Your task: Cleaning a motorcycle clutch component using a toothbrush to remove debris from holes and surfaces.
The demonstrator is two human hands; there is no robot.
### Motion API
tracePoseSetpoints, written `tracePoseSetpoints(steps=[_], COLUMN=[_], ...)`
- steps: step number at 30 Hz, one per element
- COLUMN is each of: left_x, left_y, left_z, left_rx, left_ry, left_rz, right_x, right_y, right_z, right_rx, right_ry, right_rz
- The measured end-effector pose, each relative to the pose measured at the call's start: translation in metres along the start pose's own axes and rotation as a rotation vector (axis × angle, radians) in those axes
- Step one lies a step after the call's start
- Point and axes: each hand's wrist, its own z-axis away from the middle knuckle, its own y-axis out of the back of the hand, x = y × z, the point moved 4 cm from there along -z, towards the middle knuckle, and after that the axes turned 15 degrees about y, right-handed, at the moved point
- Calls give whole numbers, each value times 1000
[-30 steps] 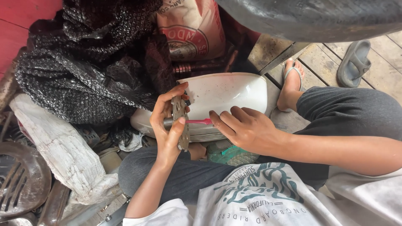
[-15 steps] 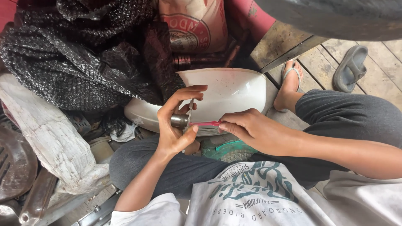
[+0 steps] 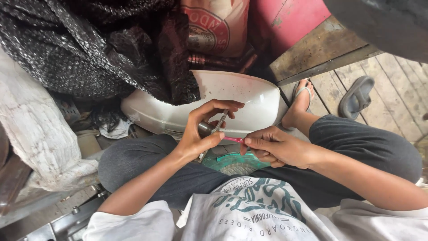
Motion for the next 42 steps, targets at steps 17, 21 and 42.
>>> tracePoseSetpoints(steps=[17, 21, 42], left_x=[51, 58, 82], left_y=[-14, -10, 3], left_z=[12, 15, 31], left_rx=[-320, -304, -93], left_ry=[-181, -242, -444], left_rz=[-175, -193, -367], right_x=[46, 21, -45], right_y=[-23, -27, -53], right_z=[28, 26, 1], right_rx=[-185, -103, -42], right_ry=[-392, -338, 177], right_rz=[-926, -690, 651])
